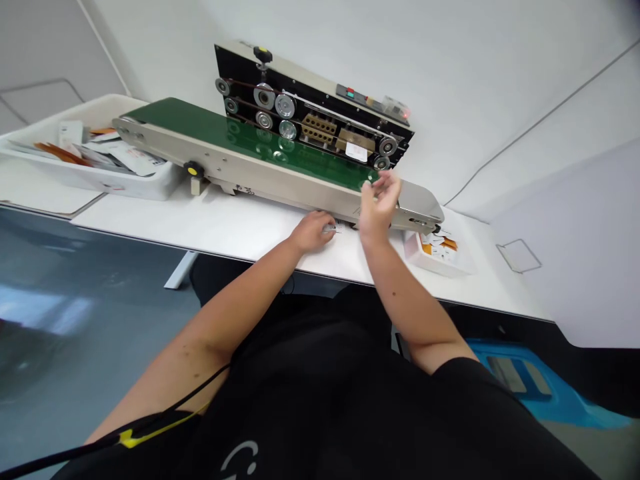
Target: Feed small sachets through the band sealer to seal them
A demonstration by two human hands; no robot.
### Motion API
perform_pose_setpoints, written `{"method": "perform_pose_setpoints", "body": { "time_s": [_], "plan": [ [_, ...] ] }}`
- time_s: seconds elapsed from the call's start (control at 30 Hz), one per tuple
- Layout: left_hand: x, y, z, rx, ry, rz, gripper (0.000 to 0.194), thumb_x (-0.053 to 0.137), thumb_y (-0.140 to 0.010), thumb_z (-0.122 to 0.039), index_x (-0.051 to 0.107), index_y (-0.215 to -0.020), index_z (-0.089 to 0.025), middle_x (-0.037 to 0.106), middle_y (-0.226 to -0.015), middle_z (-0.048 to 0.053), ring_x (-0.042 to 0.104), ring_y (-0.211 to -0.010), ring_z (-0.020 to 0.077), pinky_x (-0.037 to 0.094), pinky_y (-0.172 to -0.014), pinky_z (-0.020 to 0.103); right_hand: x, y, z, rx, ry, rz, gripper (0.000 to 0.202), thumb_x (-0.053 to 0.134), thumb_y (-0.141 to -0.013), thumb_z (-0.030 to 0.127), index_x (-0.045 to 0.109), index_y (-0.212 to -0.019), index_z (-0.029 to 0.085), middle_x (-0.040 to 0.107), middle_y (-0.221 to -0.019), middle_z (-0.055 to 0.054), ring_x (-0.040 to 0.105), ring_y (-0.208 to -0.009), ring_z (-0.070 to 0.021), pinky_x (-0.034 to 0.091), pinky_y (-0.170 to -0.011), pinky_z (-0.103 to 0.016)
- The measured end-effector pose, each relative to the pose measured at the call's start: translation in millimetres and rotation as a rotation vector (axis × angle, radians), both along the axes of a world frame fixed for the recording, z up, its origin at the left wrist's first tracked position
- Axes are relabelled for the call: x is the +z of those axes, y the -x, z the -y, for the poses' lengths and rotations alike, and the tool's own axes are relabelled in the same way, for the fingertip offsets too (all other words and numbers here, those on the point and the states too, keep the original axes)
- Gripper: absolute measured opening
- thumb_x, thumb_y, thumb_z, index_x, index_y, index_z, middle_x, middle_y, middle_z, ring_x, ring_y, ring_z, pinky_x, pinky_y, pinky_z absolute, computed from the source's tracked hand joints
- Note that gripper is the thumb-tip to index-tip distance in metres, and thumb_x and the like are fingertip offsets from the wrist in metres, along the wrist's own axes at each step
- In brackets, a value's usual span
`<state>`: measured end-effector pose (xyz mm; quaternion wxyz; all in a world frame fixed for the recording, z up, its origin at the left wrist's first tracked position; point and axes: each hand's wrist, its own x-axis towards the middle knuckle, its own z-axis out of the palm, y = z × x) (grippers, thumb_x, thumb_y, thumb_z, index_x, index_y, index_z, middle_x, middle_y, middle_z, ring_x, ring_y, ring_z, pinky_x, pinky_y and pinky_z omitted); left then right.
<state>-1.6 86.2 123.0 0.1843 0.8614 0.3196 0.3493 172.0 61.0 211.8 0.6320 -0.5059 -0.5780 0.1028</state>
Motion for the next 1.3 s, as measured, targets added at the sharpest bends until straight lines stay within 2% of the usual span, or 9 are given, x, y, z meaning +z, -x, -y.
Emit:
{"method": "perform_pose_setpoints", "body": {
  "time_s": [0.13,0.27,0.4,0.57,0.67,0.77,0.87,1.07,1.3],
  "plan": [
    [1.0,-7.1,6.1,0.02,-0.002,-0.24,0.046,0.065,-0.088,-0.038,0.068,-0.132,-0.023,0.069,-0.136,0.011,0.059,-0.127,0.031,0.042,-0.113,0.044,-64.6,25.8,62.7,0.16,0.186,0.087,0.029,0.066,-0.091,0.038,0.064,-0.116,0.025,0.061,-0.085,0.0,0.056,-0.07,-0.0145,0.05,-0.069,-0.03],
    [0.2,-9.3,6.4,0.052,0.096,-0.281,0.061,0.069,-0.088,-0.044,0.06,-0.146,-0.025,0.062,-0.15,0.013,0.055,-0.137,0.0341,0.038,-0.119,0.048,-93.8,13.8,75.3,0.141,0.385,-0.061,0.017,0.065,-0.086,0.037,0.067,-0.096,0.023,0.058,-0.074,0.003,0.052,-0.065,-0.0138,0.044,-0.065,-0.028],
    [-5.0,-6.8,-0.5,-0.005,0.23,-0.098,0.052,0.077,-0.083,-0.036,0.071,-0.134,-0.027,0.072,-0.134,0.012,0.067,-0.121,0.0331,0.049,-0.104,0.041,-96.5,-3.3,65.8,0.094,0.374,-0.326,0.02,0.066,-0.083,0.032,0.065,-0.101,0.026,0.059,-0.083,0.004,0.049,-0.063,-0.0118,0.043,-0.061,-0.024],
    [-1.4,-1.0,-4.0,-0.134,0.39,0.242,0.024,0.066,-0.094,-0.039,0.078,-0.105,-0.022,0.079,-0.106,0.006,0.072,-0.097,0.0215,0.053,-0.088,0.03,-97.7,-4.1,60.4,-0.015,0.265,-0.156,0.045,0.077,-0.076,0.028,0.067,-0.121,0.031,0.06,-0.132,-0.004,0.059,-0.095,-0.0155,0.051,-0.075,-0.026],
    [5.1,2.3,-3.6,-0.124,0.51,0.39,0.025,0.067,-0.093,-0.04,0.074,-0.098,-0.016,0.076,-0.094,0.006,0.068,-0.083,0.0163,0.053,-0.077,0.027,-98.6,-0.2,59.5,0.098,0.341,-0.146,0.037,0.078,-0.08,0.034,0.071,-0.116,0.028,0.069,-0.115,-0.004,0.062,-0.095,-0.0173,0.051,-0.077,-0.027],
    [10.3,4.2,-2.7,-0.139,0.66,0.468,0.028,0.073,-0.089,-0.042,0.069,-0.093,-0.015,0.072,-0.083,0.005,0.065,-0.071,0.0139,0.053,-0.068,0.027,-98.2,1.6,59.2,0.202,0.406,-0.326,0.026,0.074,-0.086,0.04,0.071,-0.106,0.024,0.072,-0.085,0.0,0.062,-0.074,-0.0142,0.049,-0.068,-0.025],
    [12.9,5.1,-1.4,-0.175,0.738,0.472,0.032,0.078,-0.087,-0.044,0.066,-0.089,-0.014,0.066,-0.071,0.002,0.06,-0.059,0.0111,0.05,-0.059,0.025,-96.8,-0.6,59.5,0.248,0.406,-0.479,0.029,0.076,-0.085,0.043,0.068,-0.104,0.023,0.07,-0.073,0.003,0.055,-0.059,-0.0107,0.043,-0.056,-0.022],
    [15.5,4.9,-0.1,-0.183,0.745,0.461,0.031,0.08,-0.086,-0.042,0.064,-0.085,-0.015,0.062,-0.063,0.0,0.052,-0.053,0.0087,0.039,-0.053,0.023,-95.5,-8.4,58.9,0.277,0.373,-0.595,0.031,0.074,-0.088,0.053,0.066,-0.09,0.023,0.068,-0.068,0.001,0.052,-0.055,-0.0097,0.038,-0.048,-0.021],
    [15.8,3.2,-4.9,-0.152,0.818,0.508,0.034,0.083,-0.084,-0.042,0.061,-0.081,-0.016,0.064,-0.063,0.001,0.051,-0.051,0.009,0.036,-0.051,0.024,-90.9,-10.7,62.1,0.204,0.307,-0.656,0.026,0.08,-0.082,0.044,0.065,-0.086,0.023,0.068,-0.071,0.003,0.055,-0.057,-0.0085,0.042,-0.053,-0.022]
  ]
}}
